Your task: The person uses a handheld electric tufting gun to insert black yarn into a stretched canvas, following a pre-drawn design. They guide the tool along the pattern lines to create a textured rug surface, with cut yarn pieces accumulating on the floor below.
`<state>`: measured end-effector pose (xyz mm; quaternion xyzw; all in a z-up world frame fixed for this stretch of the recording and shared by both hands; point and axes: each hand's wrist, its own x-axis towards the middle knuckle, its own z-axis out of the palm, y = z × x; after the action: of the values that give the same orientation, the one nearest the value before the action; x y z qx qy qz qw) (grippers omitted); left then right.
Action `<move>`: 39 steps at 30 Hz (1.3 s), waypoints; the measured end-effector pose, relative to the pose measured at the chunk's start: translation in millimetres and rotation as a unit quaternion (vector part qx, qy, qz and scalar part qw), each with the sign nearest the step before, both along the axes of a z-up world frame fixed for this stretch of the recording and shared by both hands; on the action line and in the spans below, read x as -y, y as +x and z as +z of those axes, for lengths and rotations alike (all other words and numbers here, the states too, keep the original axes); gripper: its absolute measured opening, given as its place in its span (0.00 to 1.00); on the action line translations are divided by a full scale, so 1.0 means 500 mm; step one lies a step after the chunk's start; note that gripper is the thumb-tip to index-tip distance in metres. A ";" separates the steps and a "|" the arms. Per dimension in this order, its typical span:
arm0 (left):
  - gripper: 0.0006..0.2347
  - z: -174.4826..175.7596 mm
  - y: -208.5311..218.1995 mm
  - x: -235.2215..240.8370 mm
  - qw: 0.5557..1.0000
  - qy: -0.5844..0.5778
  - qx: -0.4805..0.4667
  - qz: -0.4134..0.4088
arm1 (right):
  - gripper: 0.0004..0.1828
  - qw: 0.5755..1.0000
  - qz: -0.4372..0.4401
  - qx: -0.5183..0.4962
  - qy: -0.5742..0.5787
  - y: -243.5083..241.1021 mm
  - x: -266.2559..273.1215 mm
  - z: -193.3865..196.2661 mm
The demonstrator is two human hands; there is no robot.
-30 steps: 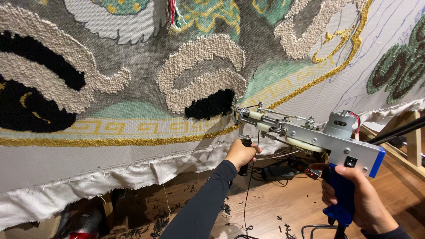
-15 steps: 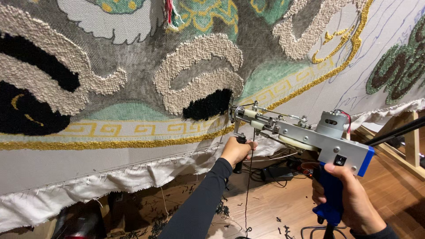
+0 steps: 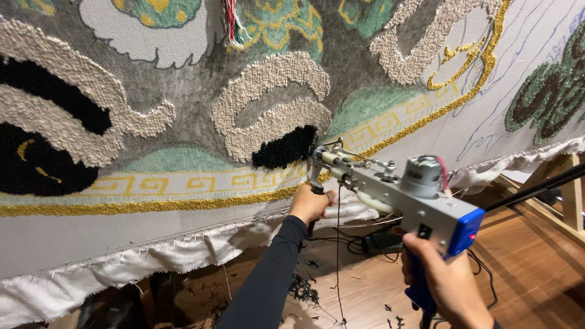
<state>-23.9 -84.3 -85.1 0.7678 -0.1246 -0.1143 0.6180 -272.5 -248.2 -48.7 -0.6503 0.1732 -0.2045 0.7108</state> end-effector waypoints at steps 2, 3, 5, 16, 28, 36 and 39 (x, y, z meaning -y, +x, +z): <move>0.12 0.007 0.008 -0.025 0.998 0.053 0.018 0.024 | 0.15 0.998 -0.015 -0.009 -0.060 0.009 -0.027 -0.015; 0.12 0.013 0.017 -0.037 0.996 0.079 0.028 0.036 | 0.15 0.995 -0.024 -0.012 -0.091 0.013 -0.041 -0.020; 0.13 0.015 0.032 -0.067 0.977 0.153 0.127 0.072 | 0.12 0.994 -0.032 0.025 -0.104 0.018 -0.075 -0.038; 0.12 0.101 0.022 -0.120 0.923 0.275 0.248 0.109 | 0.12 0.998 -0.042 0.017 0.045 0.030 -0.101 -0.033; 0.14 0.131 0.019 -0.132 0.900 0.335 0.257 0.108 | 0.14 0.995 -0.062 -0.013 0.081 0.036 -0.130 -0.040; 0.12 0.149 0.032 -0.126 0.900 0.340 0.249 0.108 | 0.13 0.993 -0.071 0.034 0.088 0.057 -0.123 -0.047; 0.13 0.146 0.034 -0.126 0.893 0.350 0.260 0.108 | 0.13 0.995 -0.064 0.039 0.065 0.049 -0.125 -0.038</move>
<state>-7.0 -21.3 -11.8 0.9456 -0.1487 0.1203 0.2631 -248.0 -185.6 -67.5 -0.5822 0.1991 -0.2631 0.7431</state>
